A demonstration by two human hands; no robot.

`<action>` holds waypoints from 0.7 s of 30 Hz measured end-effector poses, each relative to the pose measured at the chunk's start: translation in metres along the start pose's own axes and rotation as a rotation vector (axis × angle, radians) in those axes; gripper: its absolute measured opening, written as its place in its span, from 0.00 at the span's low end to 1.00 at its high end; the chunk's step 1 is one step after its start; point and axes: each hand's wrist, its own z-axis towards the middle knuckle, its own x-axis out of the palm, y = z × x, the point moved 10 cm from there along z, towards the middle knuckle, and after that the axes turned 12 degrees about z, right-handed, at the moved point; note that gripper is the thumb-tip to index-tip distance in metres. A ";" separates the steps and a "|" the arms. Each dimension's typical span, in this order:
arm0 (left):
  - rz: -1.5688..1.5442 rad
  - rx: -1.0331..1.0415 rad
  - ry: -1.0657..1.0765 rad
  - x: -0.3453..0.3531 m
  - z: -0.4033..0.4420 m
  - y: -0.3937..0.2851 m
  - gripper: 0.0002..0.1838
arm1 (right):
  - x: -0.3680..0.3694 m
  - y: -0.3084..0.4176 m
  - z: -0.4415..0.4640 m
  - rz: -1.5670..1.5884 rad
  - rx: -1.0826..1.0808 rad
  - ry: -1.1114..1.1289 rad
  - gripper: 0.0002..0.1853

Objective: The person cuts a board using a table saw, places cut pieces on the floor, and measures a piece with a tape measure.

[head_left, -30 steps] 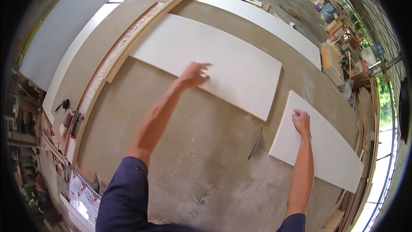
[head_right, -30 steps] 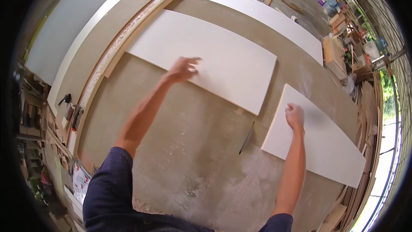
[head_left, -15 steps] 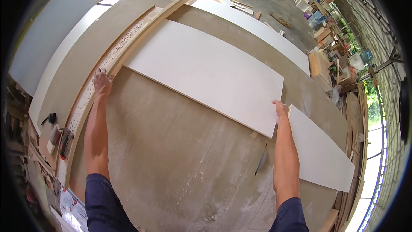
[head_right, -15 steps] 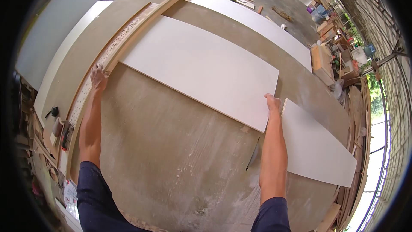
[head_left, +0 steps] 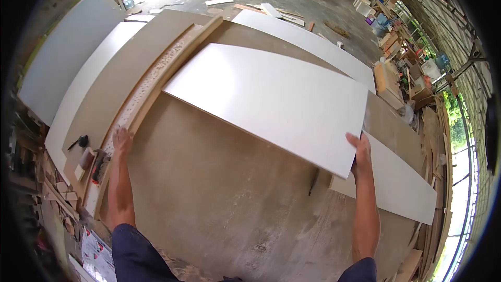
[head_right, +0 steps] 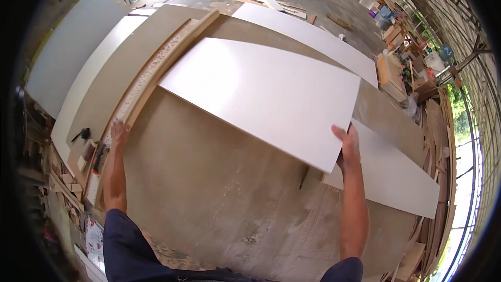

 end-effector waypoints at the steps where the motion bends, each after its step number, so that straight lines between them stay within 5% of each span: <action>1: 0.012 -0.027 0.010 0.000 -0.027 0.023 0.26 | 0.001 0.000 -0.026 0.015 -0.026 -0.036 0.31; 13: 0.056 -0.269 0.038 0.008 -0.286 0.242 0.13 | -0.080 0.006 -0.320 0.061 -0.011 -0.292 0.37; 15: 0.109 -0.333 0.341 0.048 -0.303 0.277 0.22 | -0.088 0.011 -0.352 0.075 -0.033 -0.270 0.39; 19: 0.186 -0.406 0.366 0.059 -0.308 0.299 0.23 | -0.103 0.008 -0.410 0.101 0.016 -0.324 0.41; 21: 0.279 -0.502 0.213 0.018 -0.311 0.271 0.26 | -0.109 0.008 -0.432 0.112 0.061 -0.344 0.42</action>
